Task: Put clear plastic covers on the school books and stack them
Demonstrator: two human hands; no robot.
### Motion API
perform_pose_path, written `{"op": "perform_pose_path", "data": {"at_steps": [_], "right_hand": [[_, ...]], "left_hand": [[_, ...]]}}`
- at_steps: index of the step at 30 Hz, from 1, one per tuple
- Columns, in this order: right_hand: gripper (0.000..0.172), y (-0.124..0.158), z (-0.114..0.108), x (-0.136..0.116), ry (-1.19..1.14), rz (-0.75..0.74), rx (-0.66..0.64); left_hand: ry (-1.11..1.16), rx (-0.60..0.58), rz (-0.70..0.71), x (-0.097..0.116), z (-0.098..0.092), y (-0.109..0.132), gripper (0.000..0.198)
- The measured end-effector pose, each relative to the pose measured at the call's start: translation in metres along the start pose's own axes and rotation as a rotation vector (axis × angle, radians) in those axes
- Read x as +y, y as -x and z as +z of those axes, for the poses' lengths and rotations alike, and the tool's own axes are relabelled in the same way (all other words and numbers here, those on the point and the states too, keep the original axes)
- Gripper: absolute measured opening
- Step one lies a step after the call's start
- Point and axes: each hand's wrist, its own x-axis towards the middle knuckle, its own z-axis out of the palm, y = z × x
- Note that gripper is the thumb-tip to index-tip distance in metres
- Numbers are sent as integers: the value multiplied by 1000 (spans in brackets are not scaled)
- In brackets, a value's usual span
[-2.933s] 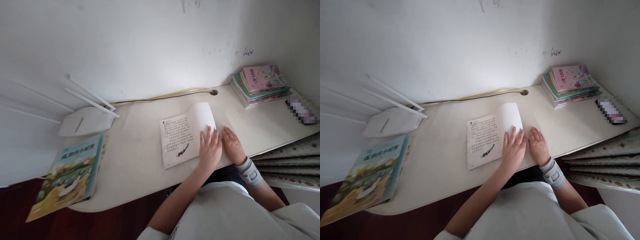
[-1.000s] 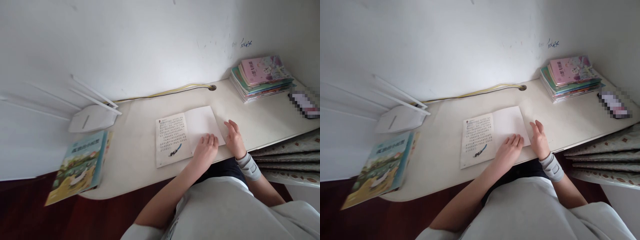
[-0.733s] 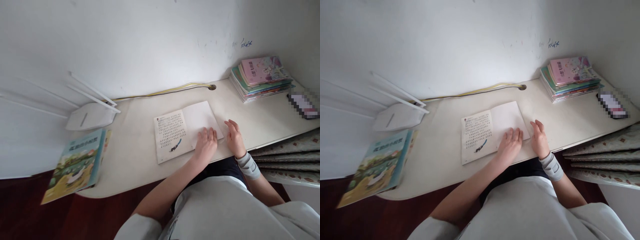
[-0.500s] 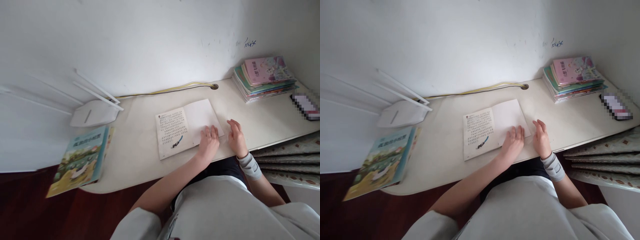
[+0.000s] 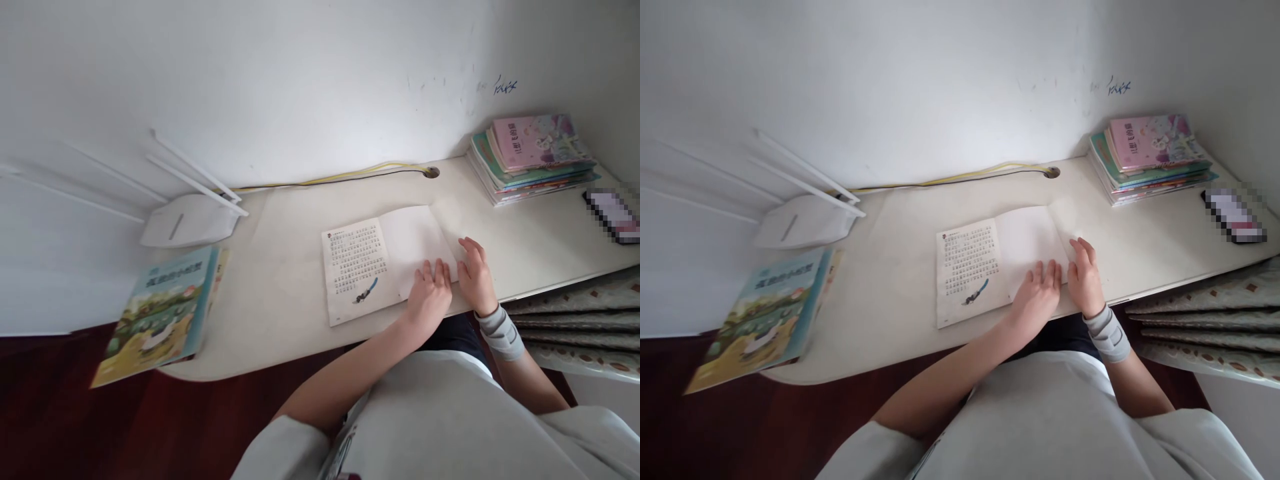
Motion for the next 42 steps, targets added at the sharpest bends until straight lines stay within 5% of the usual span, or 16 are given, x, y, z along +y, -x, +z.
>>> {"op": "perform_pose_path", "data": {"at_steps": [12, 19, 27, 42], "right_hand": [[48, 5, 6, -3, 223, -3, 4], [44, -4, -4, 4, 515, -37, -253], [53, -21, -13, 24, 483, -108, -433], [48, -41, -13, 26, 459, -246, -514]], "left_hand": [[35, 75, 91, 2, -5, 12, 38], [129, 62, 150, -8, 5, 12, 37], [212, 58, 248, -14, 2, 10, 37], [278, 63, 302, -16, 0, 0, 35]]}}
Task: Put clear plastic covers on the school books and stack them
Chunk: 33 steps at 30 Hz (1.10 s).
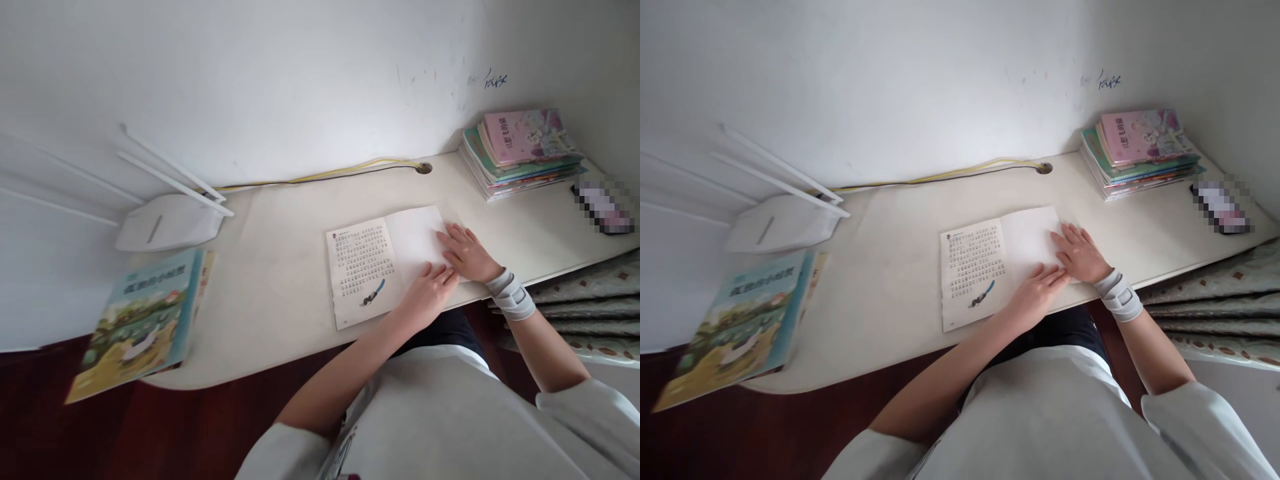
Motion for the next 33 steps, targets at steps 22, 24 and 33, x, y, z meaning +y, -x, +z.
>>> {"op": "perform_pose_path", "data": {"at_steps": [22, 24, 33], "right_hand": [[55, 24, 0, -1, 36, 105, 56], [54, 24, 0, -1, 54, 104, 49], [49, 28, -1, -7, 120, 112, 67]], "left_hand": [[-156, 43, 46, -18, 4, 20, 36], [-149, 56, 33, -19, 4, 20, 35], [47, 221, -47, -22, 8, 31, 33]]}}
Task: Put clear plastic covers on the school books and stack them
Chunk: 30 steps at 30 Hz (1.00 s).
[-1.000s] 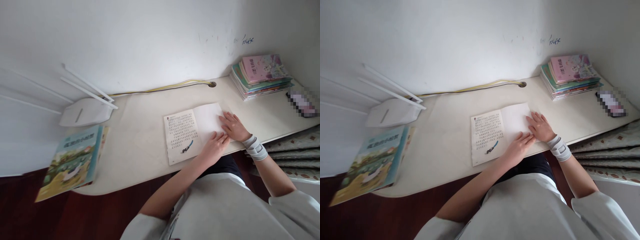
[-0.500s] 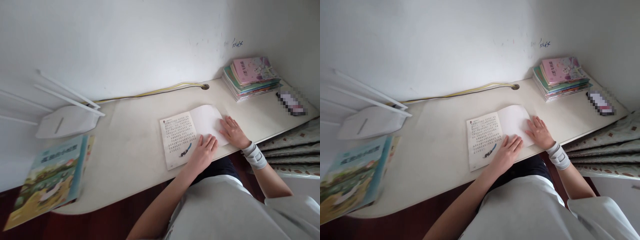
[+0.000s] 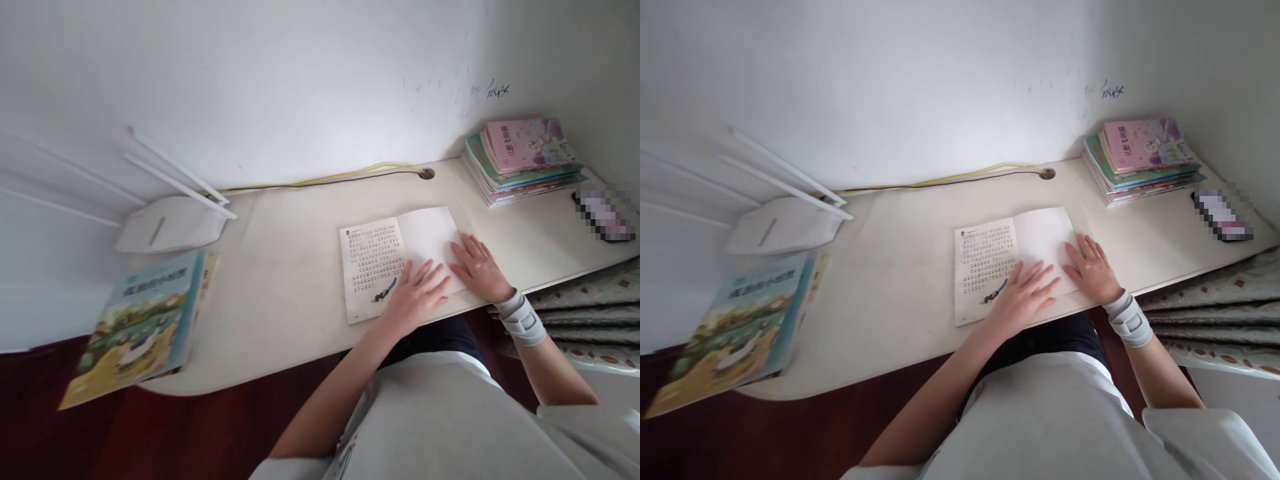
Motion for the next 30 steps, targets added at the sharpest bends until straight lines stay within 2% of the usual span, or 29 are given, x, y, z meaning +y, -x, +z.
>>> {"op": "perform_pose_path", "data": {"at_steps": [2, 4, 6, 8, 10, 13, 16, 20, 27, 30], "right_hand": [[48, 1, 0, -3, 7, 6, 15], [51, 0, -1, -13, 4, -45, 39], [60, -4, -1, -28, -23, -193, 34], [74, -11, -2, -46, -55, -380, -19], [83, -19, -2, -63, -65, -511, -91], [88, -30, 2, -81, -59, -577, -161], [88, -33, 6, -86, -52, -573, -171], [86, -24, 7, -82, -28, -496, -119], [91, -15, 1, -82, 81, -396, -106], [92, -16, 1, -81, 105, -354, -103]], "left_hand": [[56, 149, -224, -17, -9, 15, 39], [151, 304, -511, -36, -18, 33, 47], [282, 398, -725, -50, -24, 49, 52], [404, 430, -818, -58, -25, 60, 56], [492, 442, -858, -60, -24, 65, 58], [612, 478, -908, -57, -23, 65, 62], [740, 486, -934, -55, -24, 63, 71], [901, 435, -951, -54, -30, 60, 76], [776, 379, -978, -54, -32, 58, 80], [633, 308, -952, -54, -29, 59, 79]]}}
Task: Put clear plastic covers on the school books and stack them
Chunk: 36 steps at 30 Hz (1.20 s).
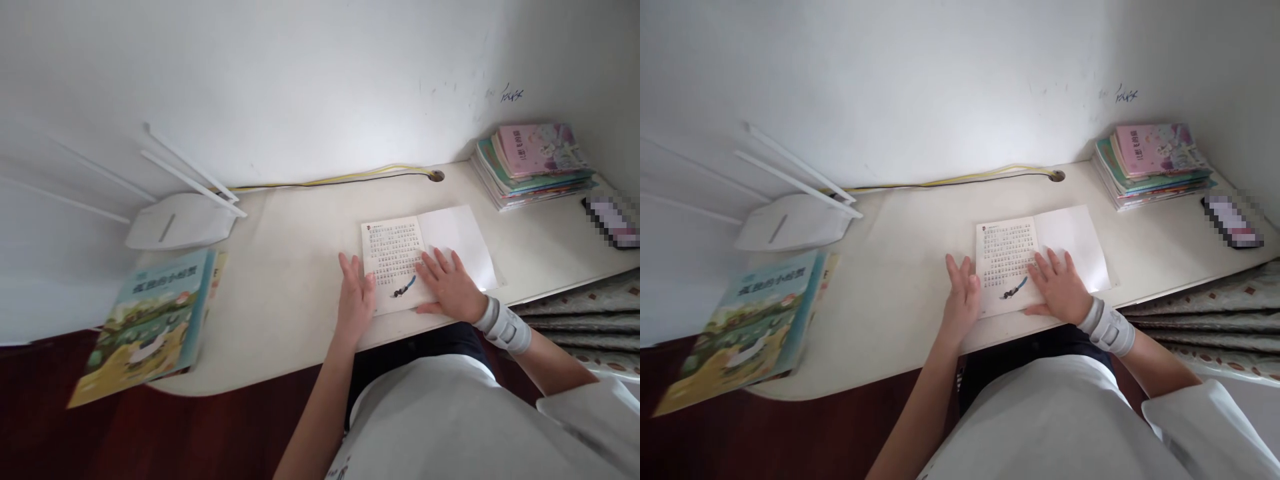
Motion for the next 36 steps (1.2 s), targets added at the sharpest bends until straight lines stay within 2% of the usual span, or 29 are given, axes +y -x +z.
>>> {"op": "perform_pose_path", "data": {"at_steps": [3, 5, 9, 16, 20, 23, 25, 28, 31, 36], "right_hand": [[91, 1, 3, 5, -29, 12, 11], [89, 2, 4, 9, -68, -9, 15], [87, 3, 3, 14, -114, -18, 15], [91, 10, -1, 31, -108, -6, -14], [91, 13, 4, 35, -131, -10, -13], [91, 14, 7, 35, -158, -9, -10], [92, 14, 7, 36, -172, -9, -8], [92, 14, 7, 36, -190, -12, -5], [92, 13, 6, 36, -204, -11, -5], [94, 11, 9, 34, -240, -41, 6]], "left_hand": [[-179, -13, 121, -4, 3, -2, 73], [-222, -3, 170, -7, 4, -3, 70], [-266, 4, 198, -12, 5, -5, 69], [-365, -66, 240, -15, 4, -4, 64], [-310, -13, 222, -15, 6, -4, 61], [-212, -1, 158, -8, 5, -4, 59], [-84, -37, 101, 0, 3, -4, 57], [195, -73, -19, 13, 1, -6, 54], [498, -35, -175, 22, -4, -15, 50], [822, -48, -446, 27, -21, -37, 15]]}}
